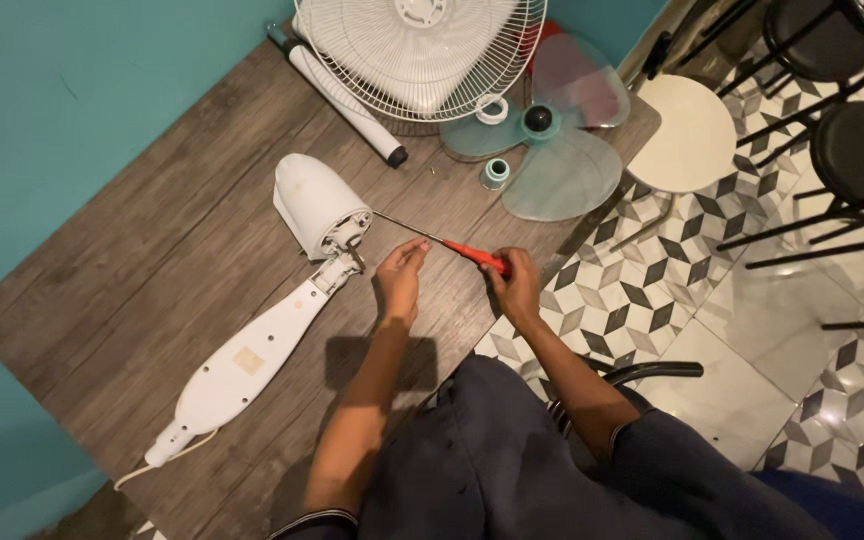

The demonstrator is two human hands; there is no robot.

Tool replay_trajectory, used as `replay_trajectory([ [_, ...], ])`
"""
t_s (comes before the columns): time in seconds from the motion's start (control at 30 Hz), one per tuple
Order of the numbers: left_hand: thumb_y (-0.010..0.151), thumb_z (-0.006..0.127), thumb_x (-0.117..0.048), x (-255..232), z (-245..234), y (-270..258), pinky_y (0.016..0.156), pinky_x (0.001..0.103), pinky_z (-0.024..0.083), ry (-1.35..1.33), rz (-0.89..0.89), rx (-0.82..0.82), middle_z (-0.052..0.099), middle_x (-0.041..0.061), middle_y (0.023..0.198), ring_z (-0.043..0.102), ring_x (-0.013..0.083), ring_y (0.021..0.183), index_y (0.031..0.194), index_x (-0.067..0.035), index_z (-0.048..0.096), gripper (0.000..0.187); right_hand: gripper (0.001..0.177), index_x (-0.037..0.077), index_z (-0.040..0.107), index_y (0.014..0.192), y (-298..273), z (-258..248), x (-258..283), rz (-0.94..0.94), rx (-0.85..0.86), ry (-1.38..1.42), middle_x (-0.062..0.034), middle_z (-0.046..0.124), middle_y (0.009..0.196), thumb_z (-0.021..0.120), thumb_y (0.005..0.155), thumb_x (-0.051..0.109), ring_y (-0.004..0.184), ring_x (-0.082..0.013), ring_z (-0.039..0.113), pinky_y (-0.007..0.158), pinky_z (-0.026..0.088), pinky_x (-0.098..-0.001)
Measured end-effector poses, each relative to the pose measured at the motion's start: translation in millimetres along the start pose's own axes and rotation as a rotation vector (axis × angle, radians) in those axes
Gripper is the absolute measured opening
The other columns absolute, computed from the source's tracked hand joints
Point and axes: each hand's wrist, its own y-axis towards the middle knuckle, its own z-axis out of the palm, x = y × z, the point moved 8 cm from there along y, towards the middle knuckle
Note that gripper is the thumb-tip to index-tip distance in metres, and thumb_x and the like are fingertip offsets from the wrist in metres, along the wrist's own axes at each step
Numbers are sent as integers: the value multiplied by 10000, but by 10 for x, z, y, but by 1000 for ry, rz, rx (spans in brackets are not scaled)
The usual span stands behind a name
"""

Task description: The person uses a screwdriver to remove screws from the base of a white electric fan. They separate the fan's casing halves, exposing the internal wiring, and place the removed cover and screws on the table.

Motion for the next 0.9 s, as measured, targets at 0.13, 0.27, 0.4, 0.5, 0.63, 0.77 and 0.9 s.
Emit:
replay_trajectory([
  [0.13,903,775,-117,50,99,37,965,295,489,-65,-19,8,750,108,1088,670,168,1054,1156,16,734,289,304,22,680,1024,37,-26,29,-29,30,-81,-152,660,1035,837,842,209,943,-341,623,833,500,-438],
  [0.27,916,759,-117,27,170,111,991,291,495,-75,-39,5,739,107,1137,671,165,1100,1162,11,719,280,216,31,704,1034,204,-100,150,-133,19,-76,-152,661,1063,804,892,160,997,-345,623,870,504,-438],
  [0.4,936,740,-96,-3,254,178,999,301,497,-167,-5,58,736,132,1156,675,185,1110,1188,32,701,285,207,25,698,1103,346,17,74,26,98,238,-118,676,1113,748,951,157,1002,-209,695,843,595,-325],
  [0.5,933,740,-85,-34,362,310,998,312,515,-186,13,82,734,153,1144,697,205,1095,1206,39,670,308,204,19,749,1147,528,238,112,85,158,393,-90,756,1077,739,983,140,908,-163,682,821,553,-295],
  [0.63,943,726,-77,78,441,437,985,283,520,-178,0,129,731,150,1155,705,195,1098,1236,54,644,331,219,37,743,1149,626,496,131,188,228,569,-65,761,1092,737,965,155,924,-124,706,822,573,-268],
  [0.77,934,744,-64,271,451,597,924,255,519,-205,44,141,735,152,1113,691,170,1057,1260,50,622,366,205,36,757,1129,687,604,82,212,198,592,-71,769,1071,749,964,157,919,-120,709,827,574,-270],
  [0.9,925,761,-77,388,441,736,822,233,499,-74,91,119,742,129,1059,661,134,971,1260,30,606,384,202,29,770,1101,797,650,43,189,156,504,-71,758,1055,770,943,156,896,-122,688,808,562,-273],
])
